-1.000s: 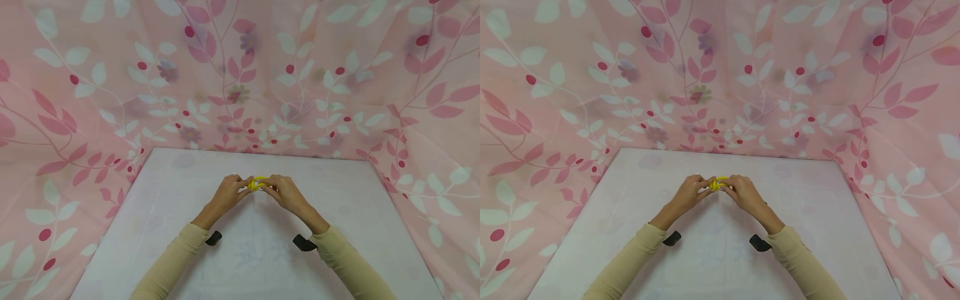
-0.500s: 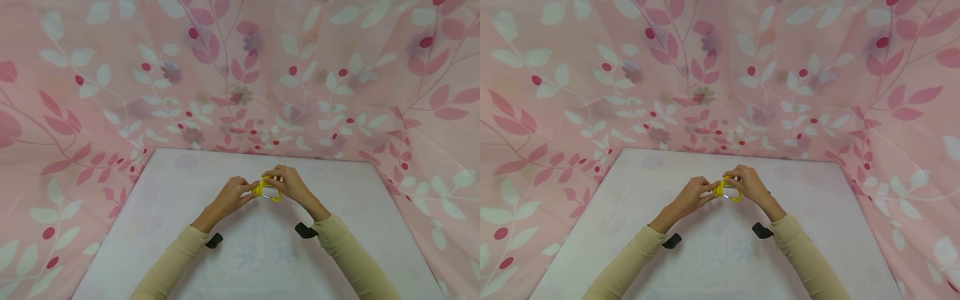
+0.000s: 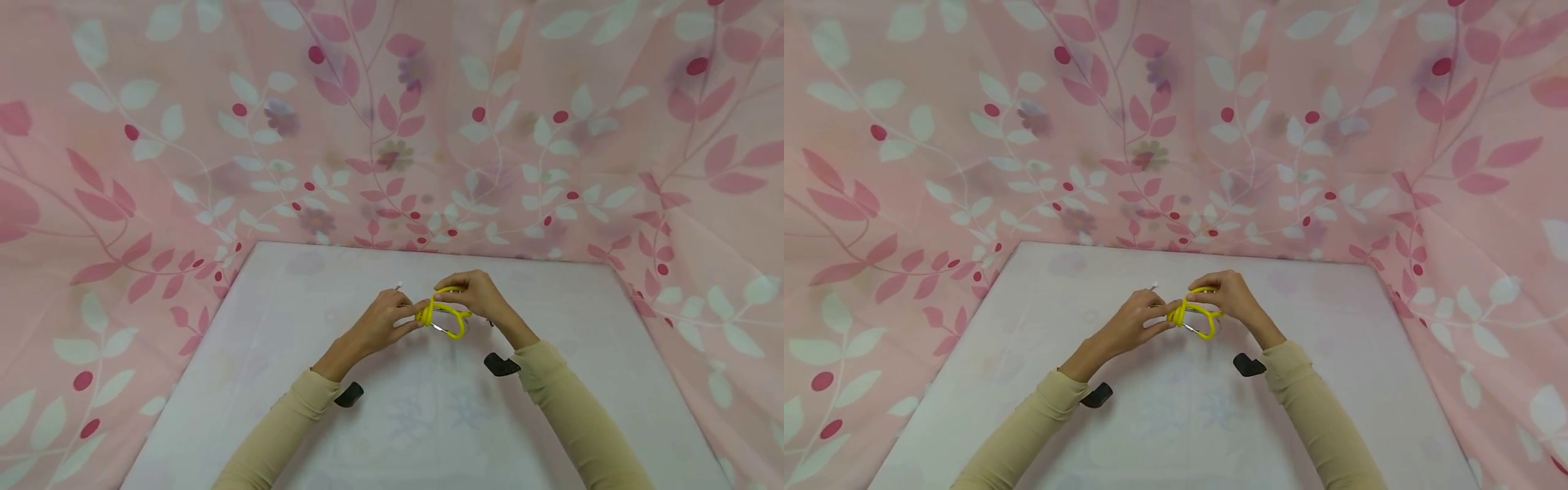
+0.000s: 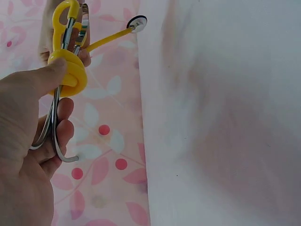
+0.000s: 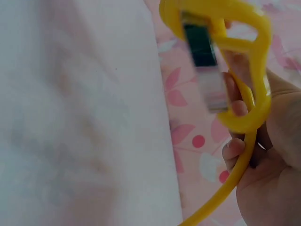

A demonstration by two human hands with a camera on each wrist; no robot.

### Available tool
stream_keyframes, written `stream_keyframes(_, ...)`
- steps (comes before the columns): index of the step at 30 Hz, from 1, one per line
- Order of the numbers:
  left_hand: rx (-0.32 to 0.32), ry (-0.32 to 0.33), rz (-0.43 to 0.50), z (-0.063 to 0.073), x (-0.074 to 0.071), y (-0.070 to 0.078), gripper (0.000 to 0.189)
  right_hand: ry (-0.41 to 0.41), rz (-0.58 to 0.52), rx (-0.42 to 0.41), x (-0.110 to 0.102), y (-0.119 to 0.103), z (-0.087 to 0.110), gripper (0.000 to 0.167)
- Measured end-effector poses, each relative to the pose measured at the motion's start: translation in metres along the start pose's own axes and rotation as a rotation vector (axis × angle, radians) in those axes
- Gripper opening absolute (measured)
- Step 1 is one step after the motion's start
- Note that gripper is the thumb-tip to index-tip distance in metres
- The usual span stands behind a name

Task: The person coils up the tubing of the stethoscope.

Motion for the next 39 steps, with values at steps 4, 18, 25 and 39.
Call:
stream_keyframes(4, -0.004, 0.012, 0.03, 0.0, 0.0, 0.001, 0.049, -0.019, -0.102, 0.056, 0.002, 0.009, 0.001, 0.022)
stream_keyframes(18, -0.028, 0.017, 0.109, -0.001, 0.001, 0.006, 0.05, 0.009, -0.262, 0.16, 0.013, 0.042, 0.013, 0.027)
stream_keyframes(25, -0.027, 0.082, 0.087, -0.004, 0.003, 0.005, 0.05, -0.013, -0.402, 0.065, 0.024, 0.05, 0.022, 0.03)
stream_keyframes(39, -0.21, 0.25, -0.013, -0.012, -0.004, -0.017, 0.05, 0.0, -0.236, 0.173, 0.056, 0.041, 0.045, 0.035)
Point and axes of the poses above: each hand's wrist, its own z-axis away from the middle knuckle, its own x-axis out of the palm, y = z × x, the point moved 3 cm from there along -z, towards the middle knuckle, and after that the axes turned 11 degrees about y, right-handed, at the moved point
